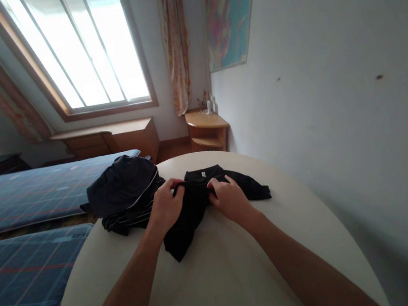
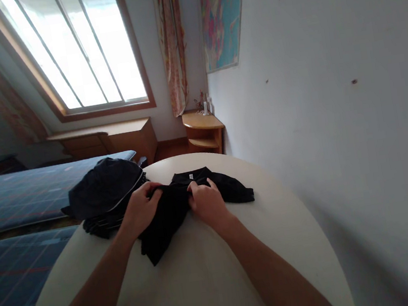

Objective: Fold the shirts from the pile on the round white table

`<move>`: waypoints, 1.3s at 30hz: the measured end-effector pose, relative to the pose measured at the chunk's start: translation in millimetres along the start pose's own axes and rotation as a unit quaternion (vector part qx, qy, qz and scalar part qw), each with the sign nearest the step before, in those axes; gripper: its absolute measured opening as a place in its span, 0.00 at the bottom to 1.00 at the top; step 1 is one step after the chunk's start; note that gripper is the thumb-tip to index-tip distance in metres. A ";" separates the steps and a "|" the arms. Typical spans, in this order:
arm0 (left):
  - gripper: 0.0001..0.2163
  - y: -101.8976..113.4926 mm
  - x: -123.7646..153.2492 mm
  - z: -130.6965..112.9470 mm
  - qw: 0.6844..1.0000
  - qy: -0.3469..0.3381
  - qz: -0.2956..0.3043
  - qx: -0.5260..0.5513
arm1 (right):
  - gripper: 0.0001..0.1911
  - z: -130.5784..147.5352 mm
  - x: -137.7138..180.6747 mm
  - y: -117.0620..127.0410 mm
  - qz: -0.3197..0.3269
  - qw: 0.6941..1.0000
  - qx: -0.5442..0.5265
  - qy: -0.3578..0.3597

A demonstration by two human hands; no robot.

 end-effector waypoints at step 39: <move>0.13 14.8 3.5 -11.8 0.994 -0.044 -0.053 -0.087 | 0.08 -44.8 4.1 109.6 -0.221 0.962 -0.159 0.007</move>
Point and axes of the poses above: each hand's wrist, its own x-axis away from the middle knuckle, its own y-axis out of the back of the hand, z = x × y, the point moved 9 cm from there along -x, towards the middle knuckle, and after that the axes turned 2 degrees about -x, right-handed, at the moved point
